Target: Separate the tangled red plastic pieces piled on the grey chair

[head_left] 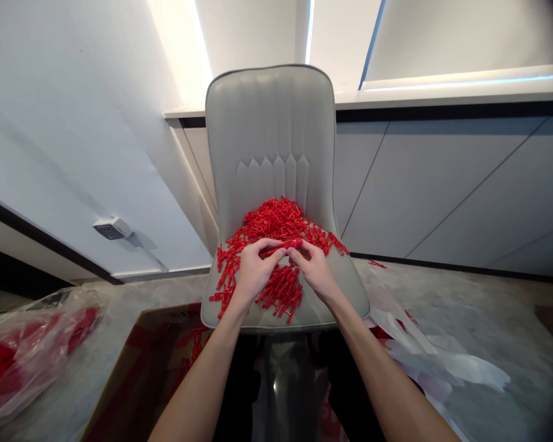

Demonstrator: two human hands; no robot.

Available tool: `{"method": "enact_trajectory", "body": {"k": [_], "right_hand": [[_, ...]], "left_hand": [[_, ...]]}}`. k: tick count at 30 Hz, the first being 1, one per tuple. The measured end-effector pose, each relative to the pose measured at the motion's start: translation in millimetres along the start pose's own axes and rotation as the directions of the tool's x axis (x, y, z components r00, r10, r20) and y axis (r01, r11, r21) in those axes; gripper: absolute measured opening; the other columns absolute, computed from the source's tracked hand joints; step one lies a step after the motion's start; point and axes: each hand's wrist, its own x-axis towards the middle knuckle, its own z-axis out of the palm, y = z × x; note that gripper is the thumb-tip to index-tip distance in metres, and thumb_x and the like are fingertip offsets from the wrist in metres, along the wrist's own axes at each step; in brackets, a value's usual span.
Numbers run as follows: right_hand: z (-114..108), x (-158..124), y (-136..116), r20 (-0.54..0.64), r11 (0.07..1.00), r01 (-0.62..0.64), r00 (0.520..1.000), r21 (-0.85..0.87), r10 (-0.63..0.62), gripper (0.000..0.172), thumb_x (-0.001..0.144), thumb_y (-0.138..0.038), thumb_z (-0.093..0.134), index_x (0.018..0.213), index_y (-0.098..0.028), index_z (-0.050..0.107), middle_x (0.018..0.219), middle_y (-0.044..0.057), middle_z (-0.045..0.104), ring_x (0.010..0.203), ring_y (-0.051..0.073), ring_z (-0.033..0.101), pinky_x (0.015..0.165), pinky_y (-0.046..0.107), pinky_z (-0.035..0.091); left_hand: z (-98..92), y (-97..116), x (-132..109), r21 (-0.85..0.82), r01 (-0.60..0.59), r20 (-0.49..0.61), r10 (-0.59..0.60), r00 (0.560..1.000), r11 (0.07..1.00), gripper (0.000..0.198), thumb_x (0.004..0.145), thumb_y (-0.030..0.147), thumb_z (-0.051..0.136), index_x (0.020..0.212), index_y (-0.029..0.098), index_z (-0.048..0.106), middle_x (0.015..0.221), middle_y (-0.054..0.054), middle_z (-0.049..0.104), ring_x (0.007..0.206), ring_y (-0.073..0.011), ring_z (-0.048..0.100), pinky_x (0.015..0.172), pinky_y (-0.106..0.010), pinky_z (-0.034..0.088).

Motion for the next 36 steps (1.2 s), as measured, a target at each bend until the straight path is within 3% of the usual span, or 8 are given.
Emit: {"method": "enact_trajectory", "body": {"k": [6, 11, 18, 27, 31, 36], "right_hand": [[-4, 1, 3, -0.117, 1.0, 0.011, 0.993, 0.021, -0.008, 0.034, 0.083, -0.052, 0.069, 0.08, -0.02, 0.06, 0.068, -0.001, 0.058, 0.064, 0.014, 0.056, 0.065, 0.029, 0.046], [-7, 2, 5, -0.151, 1.0, 0.01, 0.989, 0.021, -0.006, 0.039, 0.083, -0.058, 0.067, 0.078, -0.021, 0.056, 0.066, -0.002, 0.056, 0.063, 0.015, 0.055, 0.062, 0.029, 0.045], [-6, 0, 4, -0.162, 1.0, -0.001, 0.987, -0.012, -0.001, 0.042, 0.082, -0.061, 0.067, 0.078, -0.021, 0.054, 0.065, -0.002, 0.054, 0.062, 0.014, 0.053, 0.058, 0.027, 0.042], [-10, 4, 11, -0.215, 0.998, 0.008, 0.977, 0.058, 0.005, 0.039, 0.083, -0.059, 0.066, 0.079, -0.022, 0.055, 0.067, -0.003, 0.053, 0.062, 0.014, 0.051, 0.062, 0.029, 0.043], [-12, 6, 9, -0.218, 0.993, -0.012, 0.975, 0.116, 0.037, 0.039, 0.08, -0.059, 0.069, 0.079, -0.023, 0.055, 0.069, -0.003, 0.051, 0.062, 0.014, 0.049, 0.062, 0.029, 0.043], [-8, 3, 3, -0.155, 0.97, -0.069, 0.982, 0.235, 0.108, 0.043, 0.073, -0.06, 0.075, 0.076, -0.022, 0.054, 0.069, -0.003, 0.049, 0.061, 0.012, 0.047, 0.06, 0.028, 0.043]], "left_hand": [[-1.1, 0, 0, 0.016, 0.067, 0.03, -0.068, 0.997, 0.998, 0.025, 0.087, 0.037, 0.066, 0.094, 0.015, 0.075, 0.092, -0.008, 0.077, 0.085, -0.0205, 0.07, 0.079, -0.033, 0.055], [-2.5, -1, -2, 0.096, 0.008, 0.071, -0.014, 0.997, 0.995, 0.025, 0.088, 0.038, 0.064, 0.086, 0.016, 0.075, 0.084, -0.005, 0.075, 0.078, -0.0193, 0.068, 0.074, -0.03, 0.052], [-2.1, -2, -5, 0.203, -0.043, 0.016, 0.04, 0.999, 0.978, 0.024, 0.089, 0.035, 0.062, 0.083, 0.017, 0.075, 0.078, -0.004, 0.074, 0.074, -0.0186, 0.066, 0.072, -0.029, 0.05], [-0.2, 2, -1, 0.001, 0.044, 0.058, -0.044, 0.997, 0.999, 0.026, 0.087, 0.04, 0.066, 0.09, 0.015, 0.073, 0.087, -0.007, 0.075, 0.08, -0.0201, 0.071, 0.078, -0.031, 0.054], [-2.7, 4, -2, 0.061, 0.015, 0.085, -0.021, 0.996, 0.998, 0.026, 0.089, 0.04, 0.063, 0.09, 0.016, 0.071, 0.082, -0.005, 0.072, 0.077, -0.0189, 0.069, 0.075, -0.029, 0.053], [-0.9, 8, -7, 0.153, -0.069, 0.067, 0.06, 0.996, 0.986, 0.02, 0.087, 0.033, 0.061, 0.076, 0.018, 0.068, 0.072, -0.001, 0.068, 0.069, -0.0158, 0.061, 0.069, -0.026, 0.048]]}}
